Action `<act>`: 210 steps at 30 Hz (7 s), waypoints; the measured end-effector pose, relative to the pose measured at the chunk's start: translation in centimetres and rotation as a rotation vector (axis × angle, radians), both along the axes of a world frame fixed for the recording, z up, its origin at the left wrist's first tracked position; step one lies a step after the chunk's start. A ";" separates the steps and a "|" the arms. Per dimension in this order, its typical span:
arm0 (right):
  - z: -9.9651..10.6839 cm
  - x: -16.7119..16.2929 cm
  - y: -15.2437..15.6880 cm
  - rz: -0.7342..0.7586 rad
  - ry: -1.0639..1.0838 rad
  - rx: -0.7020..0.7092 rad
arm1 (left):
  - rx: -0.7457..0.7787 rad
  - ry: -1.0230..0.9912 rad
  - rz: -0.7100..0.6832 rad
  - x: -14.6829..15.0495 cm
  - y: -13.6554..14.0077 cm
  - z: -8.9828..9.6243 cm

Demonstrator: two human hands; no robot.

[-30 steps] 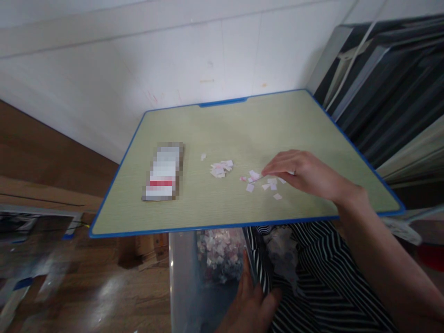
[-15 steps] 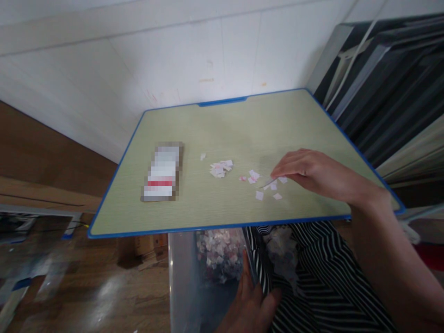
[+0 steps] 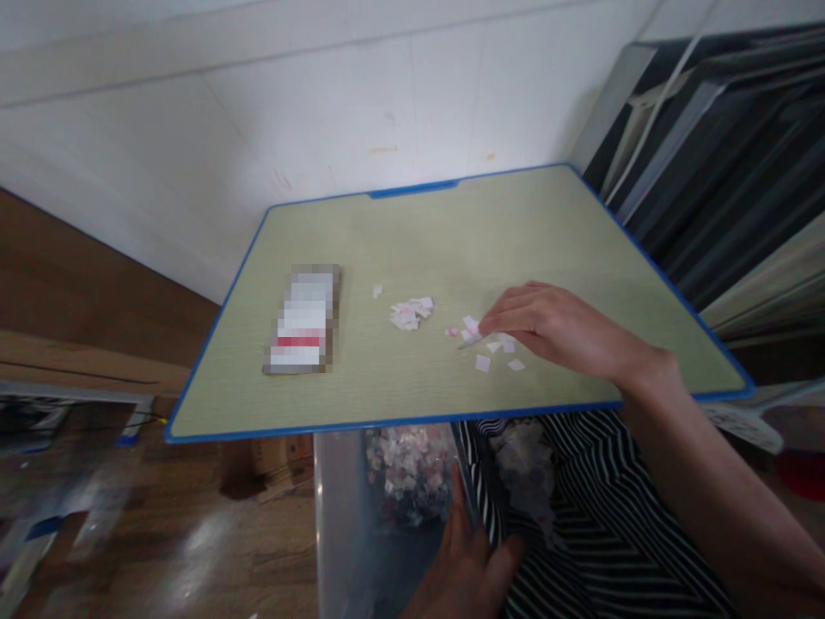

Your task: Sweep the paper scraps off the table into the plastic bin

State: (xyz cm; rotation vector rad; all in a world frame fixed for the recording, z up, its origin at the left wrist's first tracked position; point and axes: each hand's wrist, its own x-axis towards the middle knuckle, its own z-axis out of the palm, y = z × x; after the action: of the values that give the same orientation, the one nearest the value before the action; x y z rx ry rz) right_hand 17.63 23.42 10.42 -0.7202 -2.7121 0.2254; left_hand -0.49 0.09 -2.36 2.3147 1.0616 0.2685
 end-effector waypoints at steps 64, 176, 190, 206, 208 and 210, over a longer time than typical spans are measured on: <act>-0.6 4.1 -8.8 -0.046 -0.047 0.112 | 0.096 -0.018 0.052 0.0 -0.6 -1.3; 1.1 3.5 -4.7 -0.221 -0.145 -0.106 | -0.015 -0.072 -0.003 -0.1 -0.3 0.1; 1.1 2.2 -4.8 -0.055 -0.010 -0.193 | -0.058 -0.062 -0.045 -0.3 0.2 1.0; 1.2 7.0 -4.0 -0.165 0.004 -0.367 | -0.063 -0.057 -0.021 -0.4 0.2 0.9; 0.8 7.2 -3.5 -0.289 0.006 -0.318 | -0.070 -0.036 -0.033 -0.3 0.2 0.9; 0.4 7.1 -3.0 -0.396 -0.009 -0.311 | -0.067 -0.028 -0.047 -0.4 0.2 0.9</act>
State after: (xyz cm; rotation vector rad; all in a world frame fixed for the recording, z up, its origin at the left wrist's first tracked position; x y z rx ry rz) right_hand 24.77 20.40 10.78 -1.3253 -2.4986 0.5512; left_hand -0.88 0.30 -1.41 2.2660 0.9863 0.2426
